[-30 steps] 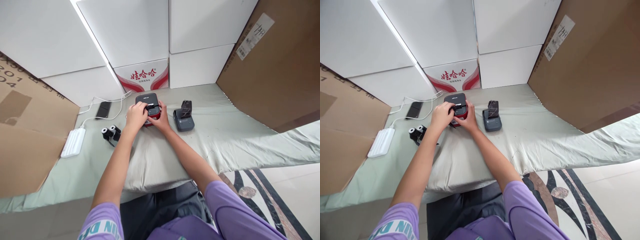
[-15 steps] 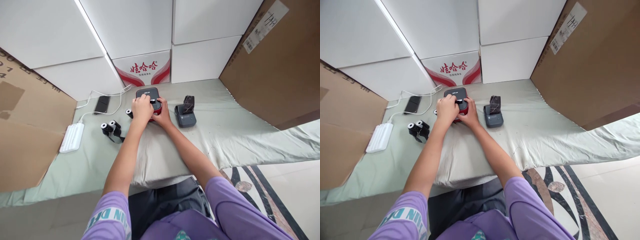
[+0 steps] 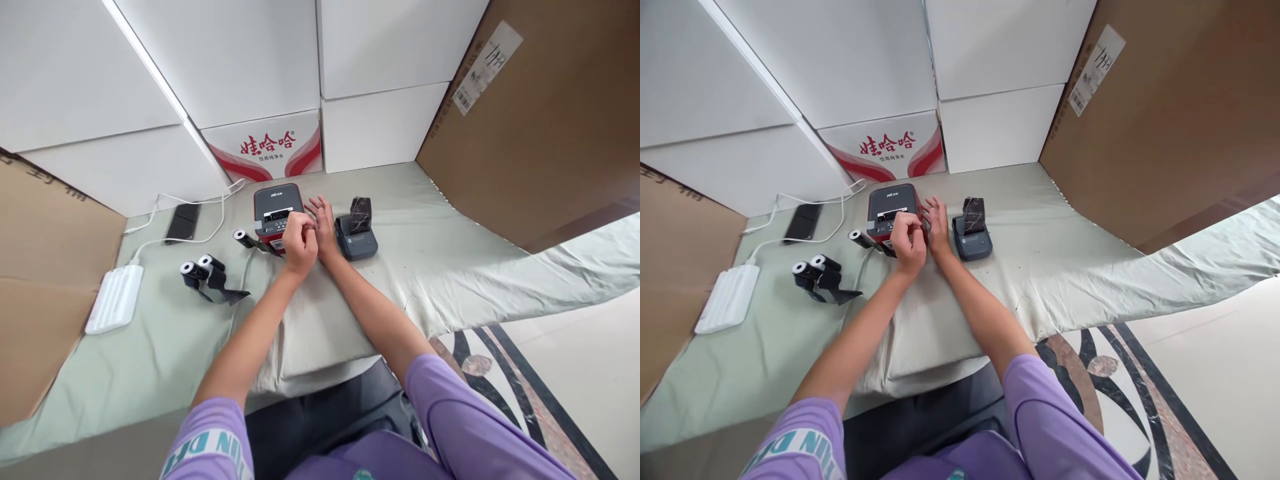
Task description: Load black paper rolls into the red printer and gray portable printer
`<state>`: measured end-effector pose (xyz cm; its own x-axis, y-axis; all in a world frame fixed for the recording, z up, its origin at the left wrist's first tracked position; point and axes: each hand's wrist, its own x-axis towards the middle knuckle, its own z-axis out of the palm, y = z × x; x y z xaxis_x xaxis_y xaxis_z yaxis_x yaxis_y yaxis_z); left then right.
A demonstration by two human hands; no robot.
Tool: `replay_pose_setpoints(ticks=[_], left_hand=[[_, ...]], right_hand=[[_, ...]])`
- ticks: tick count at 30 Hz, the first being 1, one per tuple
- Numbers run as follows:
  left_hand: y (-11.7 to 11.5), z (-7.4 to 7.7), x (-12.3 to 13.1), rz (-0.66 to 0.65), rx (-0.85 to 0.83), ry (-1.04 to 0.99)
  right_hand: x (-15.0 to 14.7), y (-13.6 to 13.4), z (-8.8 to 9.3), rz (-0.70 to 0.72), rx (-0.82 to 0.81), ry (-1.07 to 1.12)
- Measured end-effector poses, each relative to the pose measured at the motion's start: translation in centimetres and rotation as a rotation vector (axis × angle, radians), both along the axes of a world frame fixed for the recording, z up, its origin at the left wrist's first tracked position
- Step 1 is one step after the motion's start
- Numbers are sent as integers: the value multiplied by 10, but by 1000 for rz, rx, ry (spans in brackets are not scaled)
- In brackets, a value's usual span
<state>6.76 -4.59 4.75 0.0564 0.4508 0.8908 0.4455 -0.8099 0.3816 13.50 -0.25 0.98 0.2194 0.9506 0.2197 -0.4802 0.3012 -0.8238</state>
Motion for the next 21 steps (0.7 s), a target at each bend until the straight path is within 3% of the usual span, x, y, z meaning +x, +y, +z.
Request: replay_pose_setpoints(ticks=[2,4,6,8,10,13,15,17,21], left_hand=[[-3,-22,-1,-64,-22,-24],[-8,-38,1,-132,-178,50],[-12,-45,5,-176,-414,160],[-15,-42,10,-183,-615,316],[-15,-34,13,-134,-732,487],[-17,-22,16,-42,-793,698],[-19,-19,17,8,-797,761],[-22,-19,18,58,-795,775],[-25,-22,17,111,-799,767]], right_hand=[[7,-7,26,-6,46,72],[23,-22,62,43,180,25],[49,-41,96,-12,317,-92],[82,-53,113,-170,382,-178],[116,-52,102,-284,338,-239],[153,-25,48,-382,135,-154],[166,-3,8,-335,-71,-53],[170,13,-19,-239,-181,-18],[170,19,-31,-138,-165,-48]])
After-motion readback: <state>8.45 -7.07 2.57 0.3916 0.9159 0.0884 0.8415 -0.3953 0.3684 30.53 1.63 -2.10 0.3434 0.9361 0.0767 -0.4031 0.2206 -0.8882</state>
